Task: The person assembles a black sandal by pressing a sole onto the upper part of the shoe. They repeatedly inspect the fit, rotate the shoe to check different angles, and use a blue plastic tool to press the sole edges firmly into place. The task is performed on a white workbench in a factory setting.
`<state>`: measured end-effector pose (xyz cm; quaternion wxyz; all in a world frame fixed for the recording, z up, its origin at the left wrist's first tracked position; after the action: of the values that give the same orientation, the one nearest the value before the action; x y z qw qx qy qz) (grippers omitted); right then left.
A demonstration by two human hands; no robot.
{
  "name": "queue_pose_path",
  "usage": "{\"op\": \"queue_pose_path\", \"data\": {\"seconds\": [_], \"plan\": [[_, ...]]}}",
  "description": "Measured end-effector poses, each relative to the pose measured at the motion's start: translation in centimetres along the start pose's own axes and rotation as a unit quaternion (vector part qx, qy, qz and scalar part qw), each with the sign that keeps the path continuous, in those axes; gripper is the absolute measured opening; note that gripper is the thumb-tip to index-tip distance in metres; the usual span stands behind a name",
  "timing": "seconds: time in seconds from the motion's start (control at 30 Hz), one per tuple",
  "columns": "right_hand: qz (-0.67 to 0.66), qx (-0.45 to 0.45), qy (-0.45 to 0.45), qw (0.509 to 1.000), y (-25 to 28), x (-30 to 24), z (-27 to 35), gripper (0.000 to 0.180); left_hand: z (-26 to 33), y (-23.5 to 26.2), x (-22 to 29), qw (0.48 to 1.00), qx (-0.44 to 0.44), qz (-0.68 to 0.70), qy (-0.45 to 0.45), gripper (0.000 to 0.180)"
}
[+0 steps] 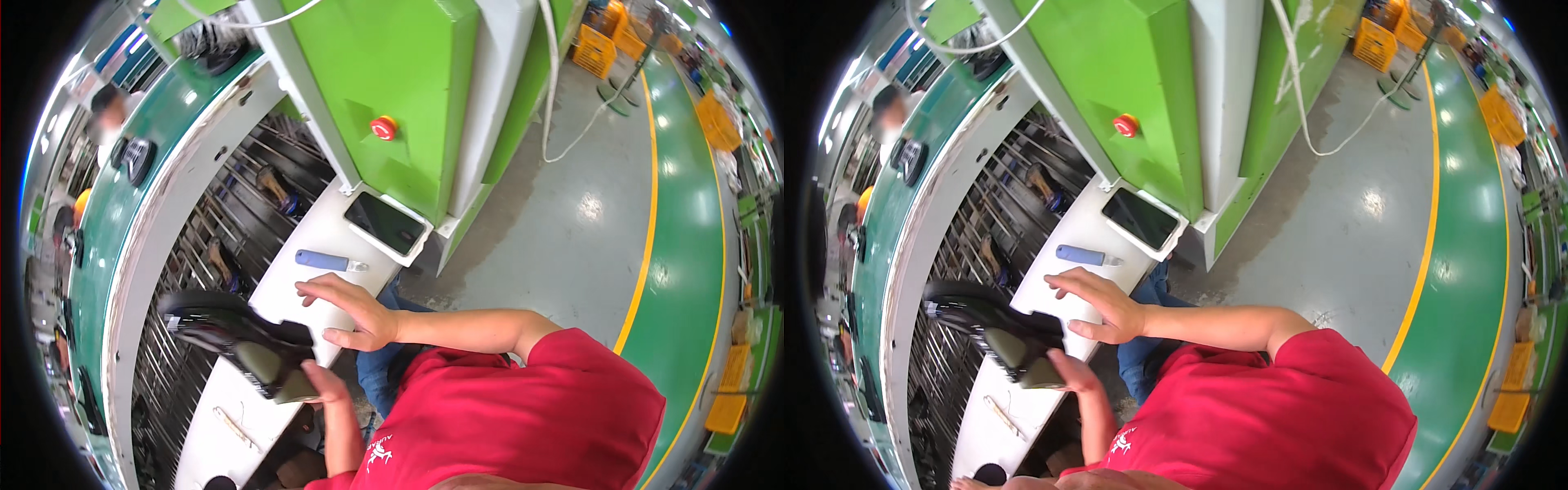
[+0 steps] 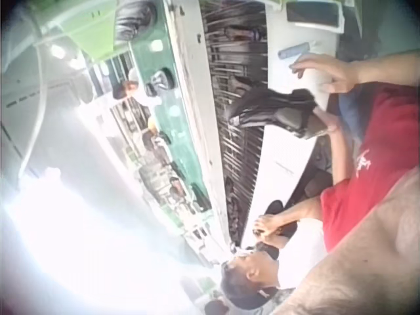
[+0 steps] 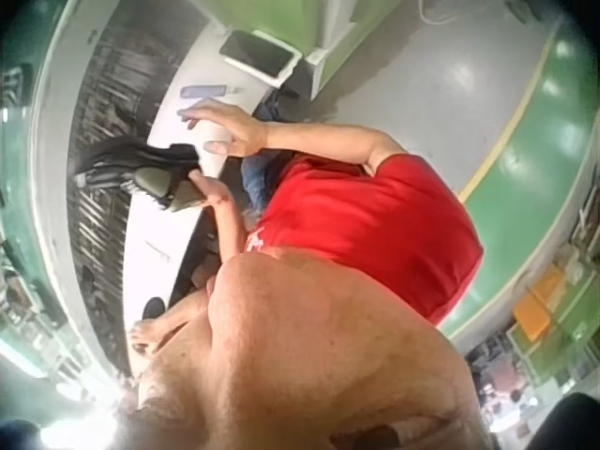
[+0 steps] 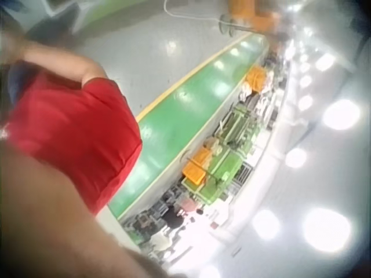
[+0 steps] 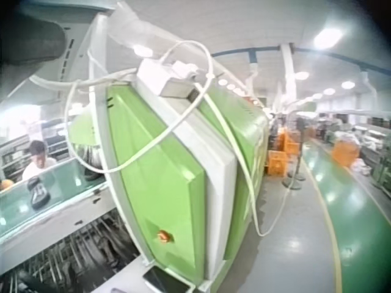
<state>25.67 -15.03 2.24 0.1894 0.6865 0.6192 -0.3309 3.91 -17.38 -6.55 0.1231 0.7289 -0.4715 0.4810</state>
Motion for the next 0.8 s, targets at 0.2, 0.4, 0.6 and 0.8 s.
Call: {"op": "queue_pose_path", "data": {"seconds": [0.2,0.4,0.6,0.8], "plan": [[0.097,-0.054,-0.024,0.994,0.2,1.4,3.0,0.063,-20.2,-4.8,9.9,0.928,0.157,-0.116,-0.317,0.049],[0.126,-0.036,0.008,0.991,0.6,1.5,3.9,0.055,-38.5,-10.4,16.9,0.935,0.113,-0.148,-0.301,0.066],[0.132,-0.009,0.041,0.99,-0.7,2.0,4.3,0.046,-57.3,-2.6,10.1,0.838,0.061,-0.448,-0.307,0.078],[0.15,-0.022,0.053,0.987,-0.3,2.1,4.6,0.039,-58.3,-4.4,9.3,0.783,-0.025,-0.474,-0.401,0.054]]}}
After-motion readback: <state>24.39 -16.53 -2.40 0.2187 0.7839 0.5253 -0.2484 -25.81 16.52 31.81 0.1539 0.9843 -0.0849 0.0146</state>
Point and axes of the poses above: each hand's wrist, its own z-axis away from the middle knuckle, its own y-axis out of the back of the hand, x = y × z, the point moved 2 cm from there along -z, towards the middle knuckle, and after that the axes turned 14 degrees about x, right-handed, at the moved point
